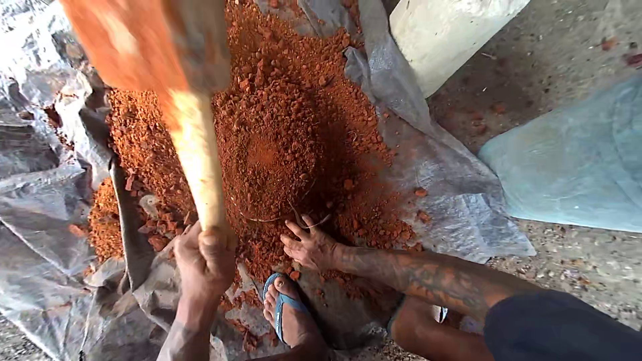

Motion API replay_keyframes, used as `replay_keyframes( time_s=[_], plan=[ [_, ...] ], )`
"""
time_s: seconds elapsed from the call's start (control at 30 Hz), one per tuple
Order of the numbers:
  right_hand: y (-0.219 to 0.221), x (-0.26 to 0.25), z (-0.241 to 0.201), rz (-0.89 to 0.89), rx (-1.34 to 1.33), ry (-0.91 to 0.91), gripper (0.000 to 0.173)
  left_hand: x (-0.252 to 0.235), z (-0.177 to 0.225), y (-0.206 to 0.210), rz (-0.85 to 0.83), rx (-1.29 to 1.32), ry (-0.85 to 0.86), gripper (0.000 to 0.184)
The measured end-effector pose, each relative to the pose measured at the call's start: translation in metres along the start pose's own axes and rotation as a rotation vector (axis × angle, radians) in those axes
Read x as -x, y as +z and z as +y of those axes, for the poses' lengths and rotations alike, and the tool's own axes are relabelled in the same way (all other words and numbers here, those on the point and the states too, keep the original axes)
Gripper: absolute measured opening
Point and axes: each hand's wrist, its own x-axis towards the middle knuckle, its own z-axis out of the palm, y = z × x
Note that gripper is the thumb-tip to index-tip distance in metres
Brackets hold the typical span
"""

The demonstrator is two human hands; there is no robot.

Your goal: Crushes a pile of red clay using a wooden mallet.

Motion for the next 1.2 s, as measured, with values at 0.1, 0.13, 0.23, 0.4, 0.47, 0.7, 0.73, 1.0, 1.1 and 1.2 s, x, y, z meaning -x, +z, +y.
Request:
replay_keyframes(
  time_s=[0.1,0.13,0.23,0.4,0.47,0.7,0.73,1.0,1.1,1.2],
  plan=[
    [0.004,0.022,0.016,0.08,0.002,-0.021,0.023,0.021,-0.045,0.017,-0.203,-0.393,-0.31,0.08],
    [0.008,0.03,0.022,0.148,0.02,-0.014,0.02,0.027,-0.056,0.025,-0.344,-0.489,-0.483,0.079],
    [0.006,0.045,0.042,0.263,0.036,0.05,0.016,0.047,-0.074,0.036,-0.47,-0.548,-0.615,0.078],
    [-0.027,0.044,0.059,0.167,-0.174,0.341,0.023,0.041,-0.02,-0.003,-0.188,-0.436,-0.326,0.08],
    [-0.053,0.039,0.068,0.123,-0.387,0.553,0.029,0.035,-0.002,-0.014,-0.027,-0.283,-0.135,0.075],
    [-0.148,0.004,0.101,0.453,-1.012,0.866,0.023,0.052,-0.074,0.019,-0.113,-0.41,-0.287,0.085],
    [-0.159,-0.004,0.1,0.487,-1.083,0.854,0.024,0.051,-0.082,0.021,-0.264,-0.441,-0.479,0.081],
    [-0.195,-0.072,0.086,0.418,-1.219,0.753,0.049,0.027,-0.017,-0.026,0.096,-0.029,-0.321,0.074],
    [-0.205,-0.063,0.089,0.479,-1.33,0.745,0.051,0.008,0.024,-0.049,0.195,0.101,-0.029,0.061],
    [-0.21,-0.04,0.105,0.589,-1.397,0.822,0.044,0.006,0.031,-0.037,0.238,0.153,0.115,0.058]
  ],
)
